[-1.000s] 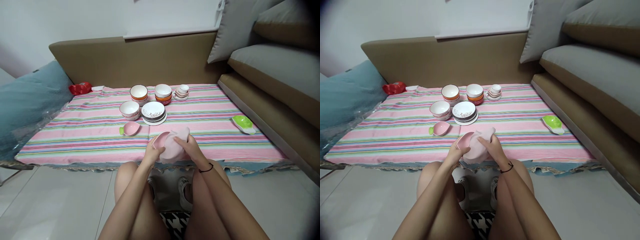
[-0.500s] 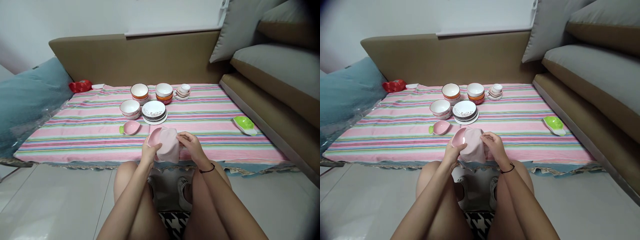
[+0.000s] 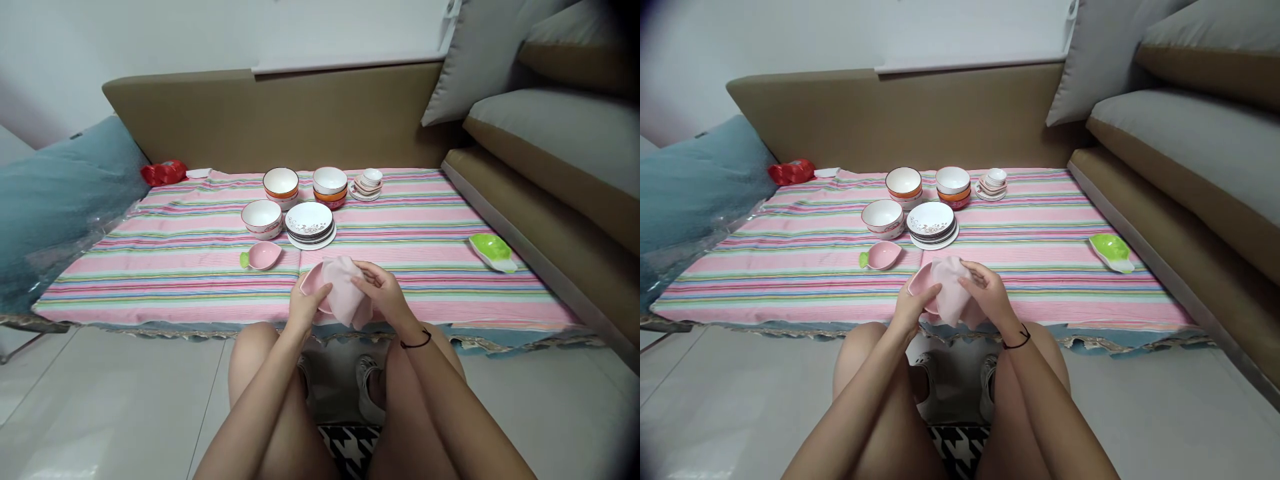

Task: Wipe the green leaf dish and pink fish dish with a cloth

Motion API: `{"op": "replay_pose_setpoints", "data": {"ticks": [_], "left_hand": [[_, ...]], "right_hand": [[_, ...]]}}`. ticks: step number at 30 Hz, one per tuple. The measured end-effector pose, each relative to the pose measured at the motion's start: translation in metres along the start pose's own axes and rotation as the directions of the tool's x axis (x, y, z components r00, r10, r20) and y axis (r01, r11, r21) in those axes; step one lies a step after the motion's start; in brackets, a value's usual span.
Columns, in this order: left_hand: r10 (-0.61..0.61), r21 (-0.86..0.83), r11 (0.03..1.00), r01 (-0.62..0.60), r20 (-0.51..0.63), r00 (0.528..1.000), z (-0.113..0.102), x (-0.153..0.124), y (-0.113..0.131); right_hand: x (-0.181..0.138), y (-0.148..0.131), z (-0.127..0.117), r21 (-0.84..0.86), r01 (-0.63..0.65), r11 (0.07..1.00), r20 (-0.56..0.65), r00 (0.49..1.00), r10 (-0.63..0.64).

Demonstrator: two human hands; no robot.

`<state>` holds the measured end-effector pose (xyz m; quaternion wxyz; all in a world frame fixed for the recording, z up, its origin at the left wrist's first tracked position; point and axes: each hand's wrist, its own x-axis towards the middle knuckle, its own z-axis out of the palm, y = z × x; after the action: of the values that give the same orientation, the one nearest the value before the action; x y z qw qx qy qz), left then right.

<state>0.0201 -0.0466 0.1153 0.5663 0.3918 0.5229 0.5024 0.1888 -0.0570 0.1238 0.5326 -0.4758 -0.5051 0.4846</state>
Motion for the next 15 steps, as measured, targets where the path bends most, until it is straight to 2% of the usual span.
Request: {"op": "replay_pose_setpoints", "data": {"ticks": [3,10,15], "left_hand": [[0.028,0.026,0.999,-0.026,-0.064,0.998,-0.002,0.003,-0.002],[0.064,0.067,0.996,-0.060,-0.061,0.996,-0.003,0.004,-0.002],[0.079,0.106,0.992,-0.072,-0.060,0.995,-0.004,0.003,-0.002]], "right_hand": [[-0.001,0.002,0.003,-0.047,-0.021,0.999,0.064,0.998,0.024],[-0.003,-0.003,0.012,-0.148,0.016,0.989,-0.148,0.988,-0.038],[-0.005,0.000,0.010,-0.178,0.002,0.984,-0.159,0.987,-0.031]]}}
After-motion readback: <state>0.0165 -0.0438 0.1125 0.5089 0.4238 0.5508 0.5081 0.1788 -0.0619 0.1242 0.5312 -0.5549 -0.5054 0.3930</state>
